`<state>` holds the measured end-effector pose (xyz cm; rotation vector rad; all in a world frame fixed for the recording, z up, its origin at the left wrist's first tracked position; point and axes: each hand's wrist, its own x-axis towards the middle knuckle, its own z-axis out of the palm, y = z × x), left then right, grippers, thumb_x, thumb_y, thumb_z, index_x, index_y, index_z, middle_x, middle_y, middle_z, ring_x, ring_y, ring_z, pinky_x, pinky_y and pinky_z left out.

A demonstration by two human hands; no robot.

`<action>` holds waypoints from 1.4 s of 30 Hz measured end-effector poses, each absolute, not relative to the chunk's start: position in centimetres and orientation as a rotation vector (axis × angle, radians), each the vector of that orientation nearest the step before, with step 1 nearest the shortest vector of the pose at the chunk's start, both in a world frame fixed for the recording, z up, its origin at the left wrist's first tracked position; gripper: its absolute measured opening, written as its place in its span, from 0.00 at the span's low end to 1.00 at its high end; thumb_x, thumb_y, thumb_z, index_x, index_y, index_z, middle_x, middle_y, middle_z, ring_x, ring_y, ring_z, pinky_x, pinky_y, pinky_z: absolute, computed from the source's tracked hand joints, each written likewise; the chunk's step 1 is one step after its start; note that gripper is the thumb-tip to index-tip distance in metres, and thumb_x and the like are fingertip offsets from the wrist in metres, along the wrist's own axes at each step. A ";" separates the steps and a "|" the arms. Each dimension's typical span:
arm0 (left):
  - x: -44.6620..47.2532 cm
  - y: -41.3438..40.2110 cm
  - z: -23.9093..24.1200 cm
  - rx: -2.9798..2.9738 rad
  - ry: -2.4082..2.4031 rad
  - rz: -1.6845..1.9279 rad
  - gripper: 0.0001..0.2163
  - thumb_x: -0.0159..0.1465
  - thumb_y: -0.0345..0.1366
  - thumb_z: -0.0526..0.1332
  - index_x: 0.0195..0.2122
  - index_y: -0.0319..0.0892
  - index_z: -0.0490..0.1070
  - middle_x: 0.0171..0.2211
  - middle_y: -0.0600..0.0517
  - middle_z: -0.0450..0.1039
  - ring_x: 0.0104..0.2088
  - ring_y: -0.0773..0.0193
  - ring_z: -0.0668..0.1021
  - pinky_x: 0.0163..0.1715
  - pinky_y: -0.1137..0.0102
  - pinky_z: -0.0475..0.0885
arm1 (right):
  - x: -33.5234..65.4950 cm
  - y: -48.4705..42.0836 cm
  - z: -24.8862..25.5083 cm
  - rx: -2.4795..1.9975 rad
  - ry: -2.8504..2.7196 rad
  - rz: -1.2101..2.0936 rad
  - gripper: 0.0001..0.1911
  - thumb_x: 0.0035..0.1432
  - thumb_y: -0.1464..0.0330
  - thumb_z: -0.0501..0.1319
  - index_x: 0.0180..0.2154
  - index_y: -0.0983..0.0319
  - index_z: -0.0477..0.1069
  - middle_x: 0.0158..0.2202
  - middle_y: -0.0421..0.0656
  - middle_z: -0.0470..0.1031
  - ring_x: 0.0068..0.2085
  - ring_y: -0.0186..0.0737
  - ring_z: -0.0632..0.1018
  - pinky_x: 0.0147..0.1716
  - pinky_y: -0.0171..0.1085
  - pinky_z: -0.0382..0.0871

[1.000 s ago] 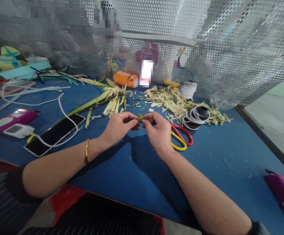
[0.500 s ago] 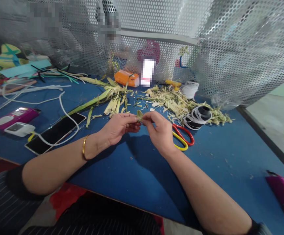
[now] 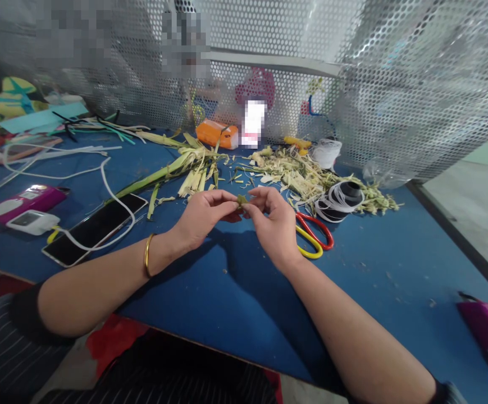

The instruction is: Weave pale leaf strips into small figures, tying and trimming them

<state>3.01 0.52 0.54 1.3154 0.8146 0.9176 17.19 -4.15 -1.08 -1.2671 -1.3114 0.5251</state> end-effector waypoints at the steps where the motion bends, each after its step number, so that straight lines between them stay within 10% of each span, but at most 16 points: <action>1: 3.0 0.5 0.5 1.326 0.800 0.917 0.02 0.57 0.30 0.62 0.29 0.39 0.74 0.26 0.53 0.77 0.26 0.69 0.79 0.34 0.71 0.75 | 17.2 -4.1 -1.1 -1.276 -1.312 0.534 0.05 0.54 0.69 0.63 0.35 0.60 0.71 0.26 0.38 0.74 0.28 0.36 0.75 0.29 0.37 0.70; 25: 2.8 0.6 1.0 1.170 0.800 0.825 0.02 0.56 0.29 0.62 0.28 0.40 0.74 0.24 0.53 0.77 0.22 0.70 0.77 0.30 0.71 0.75 | 17.0 -4.7 -0.7 -1.314 -1.493 0.225 0.02 0.58 0.70 0.62 0.33 0.59 0.73 0.32 0.39 0.78 0.34 0.38 0.78 0.37 0.39 0.71; 42: 2.6 0.6 0.1 1.665 0.760 0.942 0.05 0.59 0.34 0.62 0.32 0.38 0.76 0.29 0.49 0.79 0.28 0.66 0.80 0.32 0.72 0.78 | 17.6 -3.9 -0.4 -1.299 -1.344 0.595 0.06 0.55 0.66 0.63 0.32 0.63 0.75 0.25 0.39 0.76 0.28 0.36 0.77 0.30 0.36 0.70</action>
